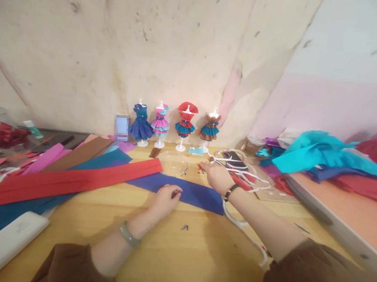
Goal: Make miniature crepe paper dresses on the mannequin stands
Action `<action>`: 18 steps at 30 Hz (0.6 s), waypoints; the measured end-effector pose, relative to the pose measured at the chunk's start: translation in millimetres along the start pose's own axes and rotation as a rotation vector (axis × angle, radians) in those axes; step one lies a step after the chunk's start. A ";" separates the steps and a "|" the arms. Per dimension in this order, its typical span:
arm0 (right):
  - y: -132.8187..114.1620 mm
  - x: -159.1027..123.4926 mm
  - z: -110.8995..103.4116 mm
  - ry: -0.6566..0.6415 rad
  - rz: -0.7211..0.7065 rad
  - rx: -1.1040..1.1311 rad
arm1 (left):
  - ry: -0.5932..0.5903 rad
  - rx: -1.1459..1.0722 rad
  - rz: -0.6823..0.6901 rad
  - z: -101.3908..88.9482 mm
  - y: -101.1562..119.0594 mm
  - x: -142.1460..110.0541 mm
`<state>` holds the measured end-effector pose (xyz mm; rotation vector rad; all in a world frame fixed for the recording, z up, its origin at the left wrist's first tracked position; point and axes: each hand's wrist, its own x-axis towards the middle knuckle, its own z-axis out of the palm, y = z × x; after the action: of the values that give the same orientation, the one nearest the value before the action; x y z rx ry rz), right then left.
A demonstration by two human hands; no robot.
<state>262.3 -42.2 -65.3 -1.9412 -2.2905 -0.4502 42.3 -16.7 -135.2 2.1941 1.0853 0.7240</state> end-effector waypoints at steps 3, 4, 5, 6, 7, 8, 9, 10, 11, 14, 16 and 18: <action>-15.8 -13.7 4.2 -0.012 -0.121 0.165 | -0.001 -0.001 0.001 0.5 -0.3 -0.4; -24.7 -21.2 3.4 -0.037 -0.185 0.240 | 0.000 0.000 0.004 0.4 -0.1 -0.7; -34.9 -29.9 1.5 -0.064 -0.244 0.306 | 0.001 0.002 0.010 0.2 0.2 -1.0; -45.9 -39.3 -1.2 -0.076 -0.292 0.356 | 0.004 0.003 0.017 -0.1 0.6 -1.4; -56.9 -49.0 -4.2 -0.106 -0.353 0.387 | 0.008 0.005 0.021 -0.4 1.0 -1.7; -67.4 -58.6 -7.1 -0.142 -0.391 0.398 | 0.011 0.006 0.024 -0.7 1.5 -2.0; -76.9 -67.7 -9.4 -0.174 -0.425 0.405 | 0.013 0.006 0.024 -1.0 1.8 -2.1; -85.0 -76.0 -10.7 -0.171 -0.446 0.402 | 0.014 0.005 0.020 -1.1 2.1 -2.1; -91.5 -83.2 -10.9 -0.140 -0.464 0.378 | 0.012 0.005 0.017 -1.1 2.2 -2.1; -102.5 -98.4 -5.9 -0.046 -0.518 0.274 | 0.008 0.009 0.020 -0.3 1.4 -1.7; -105.4 -103.8 -1.2 -0.005 -0.534 0.217 | 0.006 0.007 0.025 0.6 0.3 -1.6; -107.1 -106.6 1.8 0.028 -0.536 0.186 | 0.007 0.004 0.026 1.3 -0.5 -1.7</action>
<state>176.9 -157.6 -112.4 -1.2164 -2.7056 -0.2866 42.0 -18.1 -136.7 2.2146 1.0642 0.7416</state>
